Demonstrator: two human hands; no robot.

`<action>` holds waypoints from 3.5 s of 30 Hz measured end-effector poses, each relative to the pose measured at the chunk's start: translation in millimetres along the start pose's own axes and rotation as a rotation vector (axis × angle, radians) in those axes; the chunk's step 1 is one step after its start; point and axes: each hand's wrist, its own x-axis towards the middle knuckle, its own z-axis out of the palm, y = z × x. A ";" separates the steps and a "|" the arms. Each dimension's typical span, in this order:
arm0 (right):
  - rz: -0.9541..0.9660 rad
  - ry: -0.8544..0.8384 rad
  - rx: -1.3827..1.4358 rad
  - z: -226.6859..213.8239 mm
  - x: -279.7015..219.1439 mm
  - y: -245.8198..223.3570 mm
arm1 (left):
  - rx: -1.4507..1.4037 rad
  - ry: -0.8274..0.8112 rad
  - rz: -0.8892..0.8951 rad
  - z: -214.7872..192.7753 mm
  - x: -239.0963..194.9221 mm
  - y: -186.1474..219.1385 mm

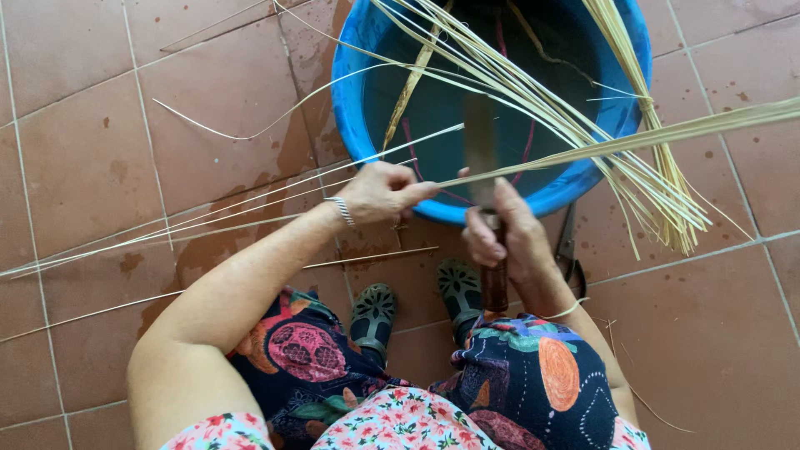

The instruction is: The person sits on a tiled floor and uses a knife to split long bamboo stalks into thin strips. They hold the stalks with one hand and guide the knife with the other, separating the material into fine strands that accumulate on the floor.

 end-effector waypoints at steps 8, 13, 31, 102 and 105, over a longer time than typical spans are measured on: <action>0.004 -0.146 0.000 -0.6 -2.0 5.1 | 0.038 0.061 0.062 -1.4 -10.1 -6.7; 0.134 -0.150 -0.029 -4.9 3.1 19.1 | 0.097 0.100 0.027 13.3 -14.3 13.8; -0.072 -0.081 -0.039 -0.8 -5.9 -8.7 | 0.149 0.129 0.078 -21.4 -15.5 -25.2; 0.159 0.113 -0.181 -15.1 30.9 36.7 | -0.704 0.616 0.219 -92.8 -130.8 -143.6; 0.153 0.129 -0.181 -21.9 29.1 33.2 | -0.746 0.680 0.180 -105.5 -142.7 -161.6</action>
